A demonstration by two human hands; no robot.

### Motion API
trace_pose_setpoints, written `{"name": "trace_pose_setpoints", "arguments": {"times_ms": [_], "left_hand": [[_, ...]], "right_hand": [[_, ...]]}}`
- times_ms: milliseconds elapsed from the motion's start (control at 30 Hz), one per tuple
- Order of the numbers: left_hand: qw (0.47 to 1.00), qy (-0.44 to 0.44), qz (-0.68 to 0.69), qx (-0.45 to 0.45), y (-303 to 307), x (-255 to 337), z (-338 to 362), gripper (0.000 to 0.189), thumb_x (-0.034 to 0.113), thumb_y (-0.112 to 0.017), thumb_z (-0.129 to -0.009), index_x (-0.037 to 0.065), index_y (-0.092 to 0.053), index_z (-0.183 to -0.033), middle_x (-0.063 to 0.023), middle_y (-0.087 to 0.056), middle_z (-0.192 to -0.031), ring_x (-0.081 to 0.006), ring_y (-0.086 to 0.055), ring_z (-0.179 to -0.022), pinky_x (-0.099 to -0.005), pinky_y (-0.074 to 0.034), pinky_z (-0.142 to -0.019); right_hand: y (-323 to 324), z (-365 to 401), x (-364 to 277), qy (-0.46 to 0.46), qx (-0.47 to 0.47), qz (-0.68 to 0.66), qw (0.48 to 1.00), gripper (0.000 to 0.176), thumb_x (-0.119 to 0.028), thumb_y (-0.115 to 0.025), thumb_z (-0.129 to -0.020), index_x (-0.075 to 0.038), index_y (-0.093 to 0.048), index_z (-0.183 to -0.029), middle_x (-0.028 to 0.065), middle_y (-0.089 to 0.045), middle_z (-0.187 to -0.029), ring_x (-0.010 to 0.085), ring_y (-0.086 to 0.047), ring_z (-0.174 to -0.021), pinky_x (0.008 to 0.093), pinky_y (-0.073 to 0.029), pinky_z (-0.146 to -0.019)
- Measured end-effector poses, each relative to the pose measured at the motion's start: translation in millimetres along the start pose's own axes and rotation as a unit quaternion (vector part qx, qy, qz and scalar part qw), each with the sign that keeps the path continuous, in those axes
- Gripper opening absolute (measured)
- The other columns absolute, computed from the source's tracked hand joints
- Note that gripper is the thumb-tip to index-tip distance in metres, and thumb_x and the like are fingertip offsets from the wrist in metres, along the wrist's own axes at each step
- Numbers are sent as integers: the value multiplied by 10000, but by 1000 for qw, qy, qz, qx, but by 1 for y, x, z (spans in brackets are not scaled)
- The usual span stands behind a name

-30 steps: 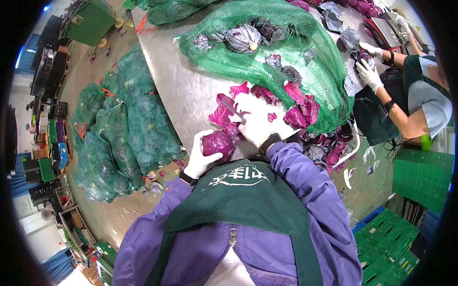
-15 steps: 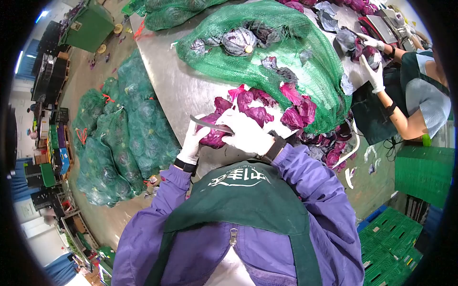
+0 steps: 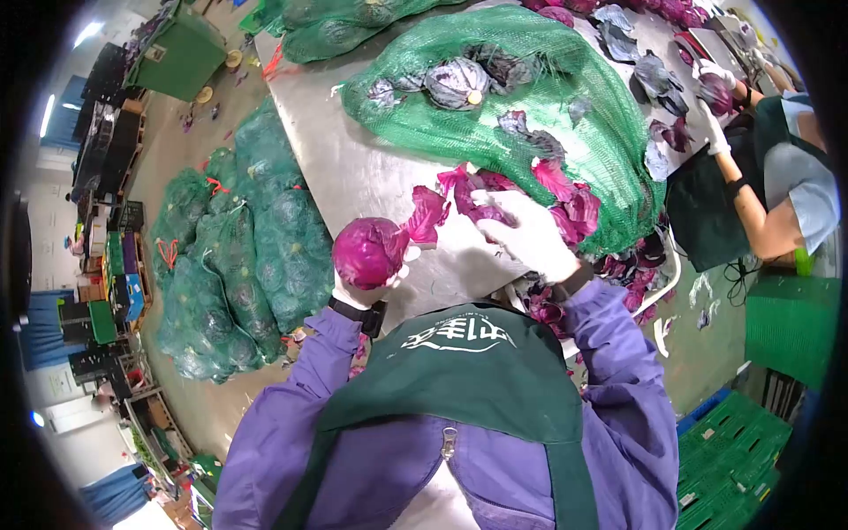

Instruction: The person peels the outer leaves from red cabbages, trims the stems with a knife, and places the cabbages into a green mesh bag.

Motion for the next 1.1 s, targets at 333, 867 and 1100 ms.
{"name": "trace_pose_setpoints", "arguments": {"times_ms": [333, 867, 1100], "left_hand": [[934, 107, 341, -15, -24, 3, -19, 731, 490, -764, -721, 152, -497, -1312, -19, -592, -1281, -197, -525, -1214, -443, -328, -1122], [682, 143, 716, -42, -43, 8, -29, 651, 548, -399, -929, 51, -462, -1343, -246, -580, -1225, -417, -624, -990, -515, -567, -725], [649, 197, 723, -127, -67, 50, -39, 708, 602, -396, -891, 59, -467, -1340, -194, -579, -1211, -388, -623, -990, -601, -535, -739]], "right_hand": [[-70, 0, -22, 131, -23, 67, 989, 399, -220, -752, -831, -40, -623, -1163, 34, -636, -990, 118, -550, -817, 277, -467, -738], [-20, 30, -35, 172, 11, 64, 983, 542, -183, -760, -826, -39, -572, -1313, 51, -634, -1064, 104, -567, -955, 255, -465, -861], [-38, 15, -31, 70, -72, -45, 994, 285, -157, -773, -807, -31, -672, -1042, -5, -591, -836, 69, -525, -754, 242, -448, -684]]}}
Point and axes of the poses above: each hand's wrist, its own z-axis away from the middle knuckle, its own y-axis out of the back of the hand, x = y × z, the point moved 5 cm from there along -z, towards the middle knuckle
